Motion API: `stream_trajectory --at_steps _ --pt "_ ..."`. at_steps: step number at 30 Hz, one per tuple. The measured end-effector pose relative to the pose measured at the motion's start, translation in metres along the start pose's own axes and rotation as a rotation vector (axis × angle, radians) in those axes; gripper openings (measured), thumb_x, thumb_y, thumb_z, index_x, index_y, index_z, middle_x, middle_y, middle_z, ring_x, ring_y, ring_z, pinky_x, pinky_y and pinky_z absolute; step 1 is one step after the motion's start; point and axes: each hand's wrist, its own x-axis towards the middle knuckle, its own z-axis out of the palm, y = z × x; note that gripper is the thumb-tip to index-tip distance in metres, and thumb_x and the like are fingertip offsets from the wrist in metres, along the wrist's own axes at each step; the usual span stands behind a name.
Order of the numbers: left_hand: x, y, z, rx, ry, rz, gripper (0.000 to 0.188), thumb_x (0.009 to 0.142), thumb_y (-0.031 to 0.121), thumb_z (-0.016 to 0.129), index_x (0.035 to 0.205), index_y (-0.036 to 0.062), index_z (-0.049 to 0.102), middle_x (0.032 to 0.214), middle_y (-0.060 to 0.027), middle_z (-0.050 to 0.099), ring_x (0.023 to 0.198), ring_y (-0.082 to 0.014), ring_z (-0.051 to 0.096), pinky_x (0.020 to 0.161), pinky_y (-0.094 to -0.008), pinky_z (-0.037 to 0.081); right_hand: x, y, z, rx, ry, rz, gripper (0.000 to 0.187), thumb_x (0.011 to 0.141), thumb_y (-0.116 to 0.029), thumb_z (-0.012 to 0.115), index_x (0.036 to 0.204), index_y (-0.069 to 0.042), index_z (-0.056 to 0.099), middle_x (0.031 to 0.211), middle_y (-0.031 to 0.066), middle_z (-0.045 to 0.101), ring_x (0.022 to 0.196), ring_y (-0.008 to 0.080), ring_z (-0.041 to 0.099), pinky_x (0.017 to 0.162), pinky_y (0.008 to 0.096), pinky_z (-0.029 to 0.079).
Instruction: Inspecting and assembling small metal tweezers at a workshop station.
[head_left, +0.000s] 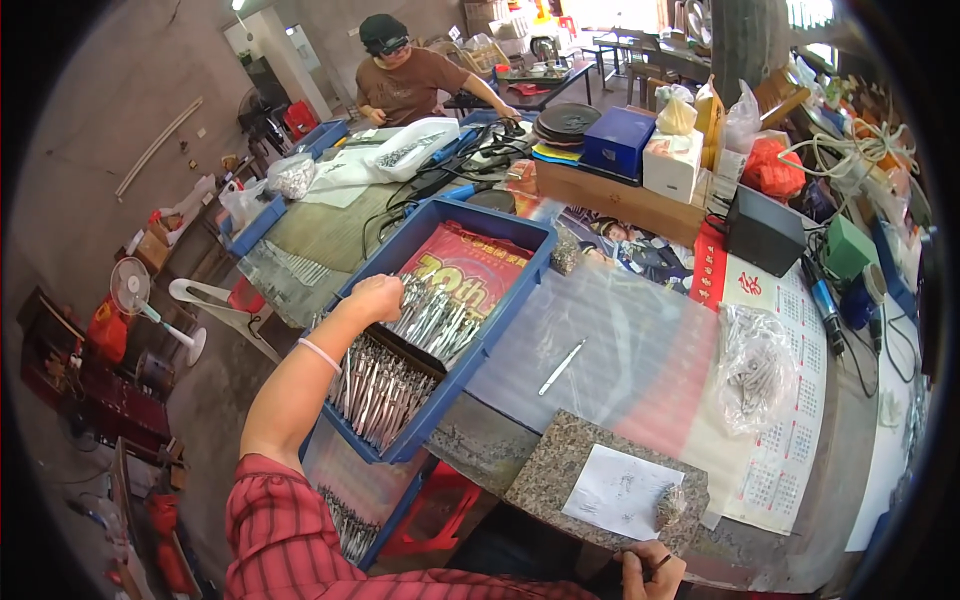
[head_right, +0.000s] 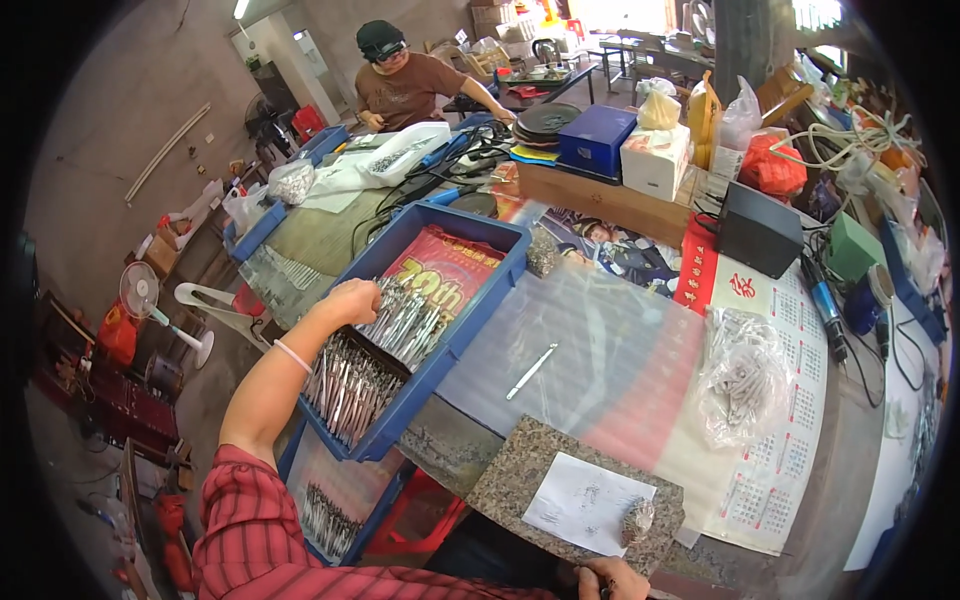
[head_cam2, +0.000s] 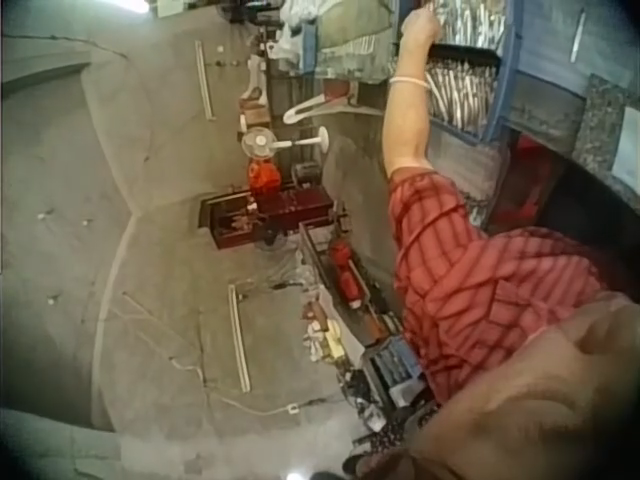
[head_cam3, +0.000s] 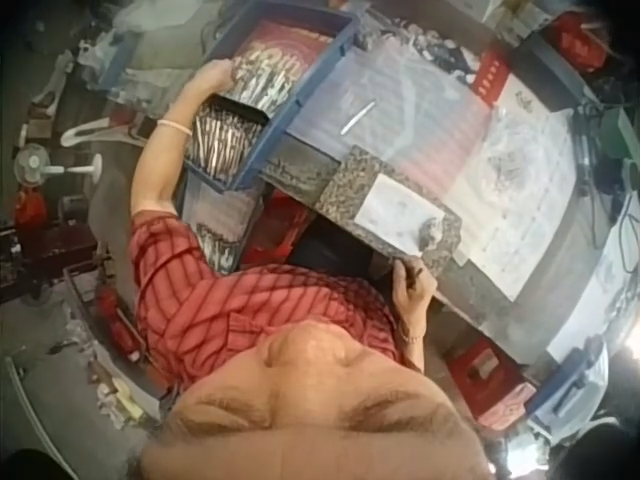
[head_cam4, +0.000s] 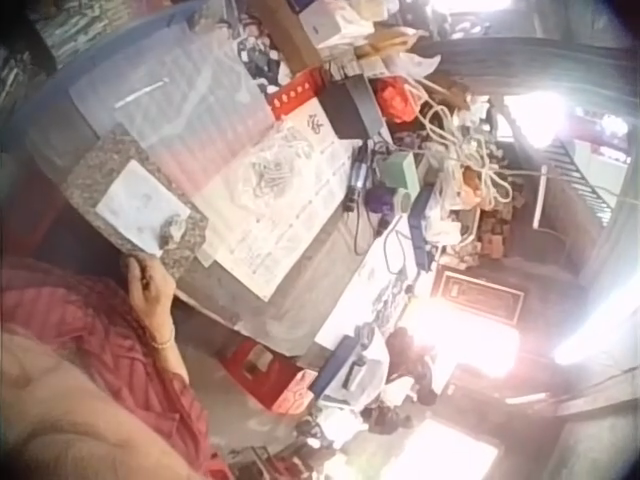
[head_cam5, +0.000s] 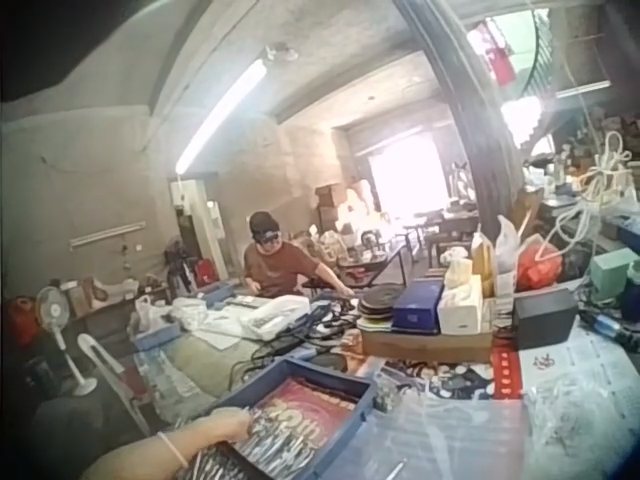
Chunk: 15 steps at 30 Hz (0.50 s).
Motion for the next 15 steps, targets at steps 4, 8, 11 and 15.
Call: stream_trajectory --at_steps 4,8,11,15 --pt "0.003 -0.004 0.006 0.035 0.029 0.018 0.014 0.063 0.014 0.065 0.075 0.007 0.069 0.081 -0.0178 0.067 0.082 -0.034 0.065 0.075 -0.0429 0.052 0.0 0.003 0.001 -0.004 0.0 0.002 0.003 0.085 -0.004 0.061 0.086 0.0 0.062 0.071 0.0146 0.06 0.061 0.025 0.058 0.058 0.0319 0.046" --pt "-0.012 0.009 -0.026 -0.019 0.03 0.018 0.019 0.066 0.014 0.064 0.081 0.004 0.07 0.091 -0.0223 0.067 0.091 -0.0368 0.064 0.081 -0.0444 0.051 0.0 0.002 0.001 0.005 0.017 -0.002 0.003 0.085 -0.004 0.061 0.085 0.0 0.062 0.071 0.0147 0.059 0.06 0.0244 0.057 0.057 0.0315 0.045" --pt "-0.022 0.007 -0.047 -0.155 0.246 -0.028 0.018 0.068 0.016 0.064 0.08 0.0032 0.066 0.082 -0.0199 0.066 0.08 -0.0357 0.065 0.073 -0.0437 0.051 -0.001 0.004 0.001 -0.007 0.019 -0.023 0.004 0.085 -0.004 0.062 0.085 0.0 0.061 0.07 0.0151 0.057 0.058 0.0243 0.055 0.055 0.0315 0.044" --pt "-0.052 0.003 -0.081 -0.355 0.463 -0.012 0.014 0.072 0.011 0.064 0.076 0.0 0.057 0.068 -0.0162 0.064 0.069 -0.0274 0.066 0.065 -0.036 0.051 -0.003 0.003 0.001 0.003 0.02 -0.063 0.004 0.085 -0.004 0.062 0.084 0.0 0.061 0.067 0.0147 0.054 0.054 0.0239 0.051 0.052 0.0323 0.041"
